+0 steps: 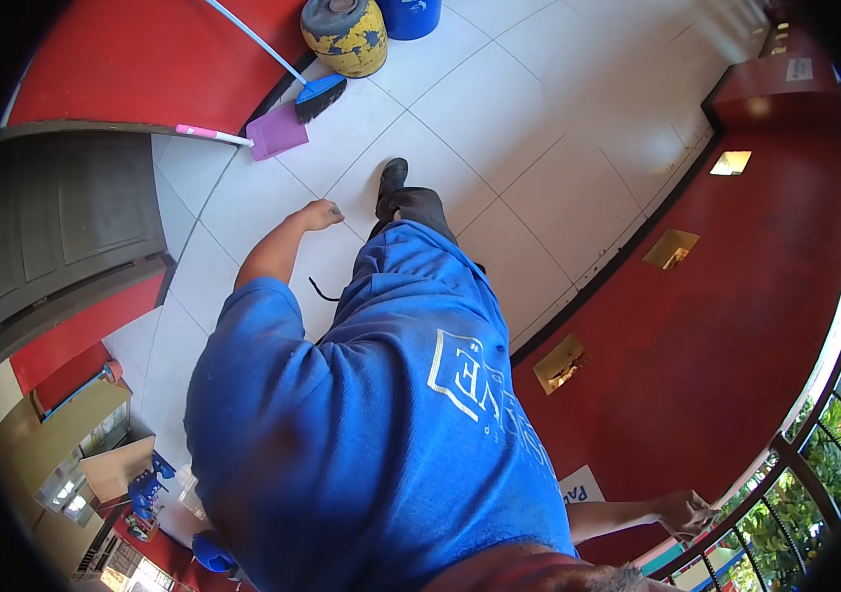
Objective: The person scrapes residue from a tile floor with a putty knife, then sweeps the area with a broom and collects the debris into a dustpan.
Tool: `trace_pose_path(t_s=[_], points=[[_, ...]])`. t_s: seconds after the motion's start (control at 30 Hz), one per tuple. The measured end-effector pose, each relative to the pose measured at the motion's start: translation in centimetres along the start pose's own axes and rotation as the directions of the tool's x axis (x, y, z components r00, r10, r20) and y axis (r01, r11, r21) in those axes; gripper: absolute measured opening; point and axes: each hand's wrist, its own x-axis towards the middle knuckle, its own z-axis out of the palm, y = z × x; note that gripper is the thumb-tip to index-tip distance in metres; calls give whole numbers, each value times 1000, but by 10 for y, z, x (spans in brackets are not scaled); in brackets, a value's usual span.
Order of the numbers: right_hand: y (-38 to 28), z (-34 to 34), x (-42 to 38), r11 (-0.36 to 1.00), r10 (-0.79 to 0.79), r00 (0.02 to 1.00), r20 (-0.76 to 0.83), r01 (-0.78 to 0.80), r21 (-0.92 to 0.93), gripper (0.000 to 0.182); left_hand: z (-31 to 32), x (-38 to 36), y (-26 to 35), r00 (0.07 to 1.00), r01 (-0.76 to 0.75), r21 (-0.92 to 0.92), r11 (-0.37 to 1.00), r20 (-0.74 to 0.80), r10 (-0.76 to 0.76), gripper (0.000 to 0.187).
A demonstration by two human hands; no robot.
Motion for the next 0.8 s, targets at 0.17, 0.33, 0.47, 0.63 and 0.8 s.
trace_pose_path(t_s=[0.17, 0.33, 0.47, 0.63, 0.8], points=[[-224, -90, -106, 694, -276, 921, 274, -6, 720, 46, -113, 48, -71, 954, 71, -229, 971, -270, -133, 50], [-389, -193, -235, 400, -797, 407, 446, -196, 895, 47, -321, 103, -186, 523, 135, -662, 737, -585, -620, 83], [-457, -282, -274, 511, -833, 43, 552, -322, 797, 48, -481, 103, -220, 222, -5, -659, 752, -734, -642, 96], [-506, -331, -257, 488, -870, -5, 493, -161, 858, 52, -596, 125, -241, 126, -196, -675, 711, -736, -665, 116], [-567, -330, -218, 454, -888, -106, 448, -46, 890, 48, -642, 189, -250, -328, -259, -522, 812, -743, -583, 66]])
